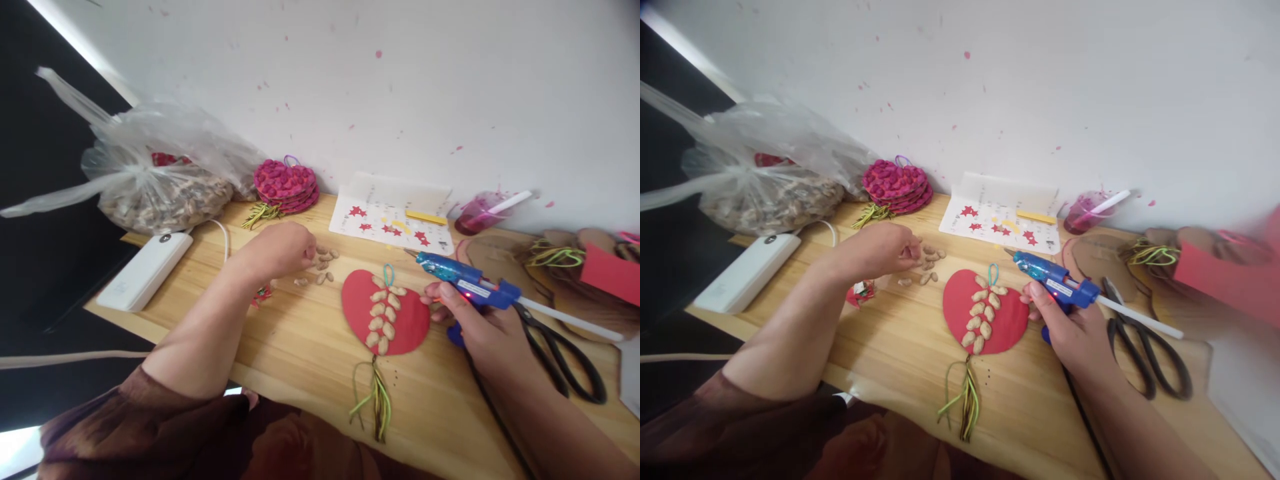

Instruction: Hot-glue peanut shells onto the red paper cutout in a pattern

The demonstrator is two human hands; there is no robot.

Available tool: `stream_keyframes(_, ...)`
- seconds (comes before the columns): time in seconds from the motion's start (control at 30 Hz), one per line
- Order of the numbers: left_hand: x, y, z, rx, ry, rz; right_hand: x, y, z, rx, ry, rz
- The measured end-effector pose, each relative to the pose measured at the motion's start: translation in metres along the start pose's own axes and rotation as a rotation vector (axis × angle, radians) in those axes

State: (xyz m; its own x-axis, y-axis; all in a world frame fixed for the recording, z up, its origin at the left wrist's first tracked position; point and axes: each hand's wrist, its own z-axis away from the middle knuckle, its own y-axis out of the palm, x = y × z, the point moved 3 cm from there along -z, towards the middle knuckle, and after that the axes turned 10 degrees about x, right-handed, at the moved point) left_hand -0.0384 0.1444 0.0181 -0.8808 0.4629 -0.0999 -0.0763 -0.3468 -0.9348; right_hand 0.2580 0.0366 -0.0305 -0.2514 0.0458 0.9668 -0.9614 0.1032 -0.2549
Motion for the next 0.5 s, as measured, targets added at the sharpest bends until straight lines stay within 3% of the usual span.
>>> stream_keyframes(0.13,0.012,-0.006,0.001,-0.042,0.056,0.318,0.006,0.002,0.005,0.008,0.004,-0.068)
stream_keyframes(0.23,0.011,-0.007,0.002,-0.019,0.241,0.767,0.013,0.003,0.009,0.030,-0.018,-0.168)
stream_keyframes(0.4,-0.017,0.002,-0.004,-0.080,0.426,1.543,0.017,-0.002,0.013,0.113,-0.097,-0.259)
stream_keyframes(0.5,-0.042,0.006,-0.008,-0.026,0.450,1.774,0.019,-0.004,0.014,0.168,-0.107,-0.276)
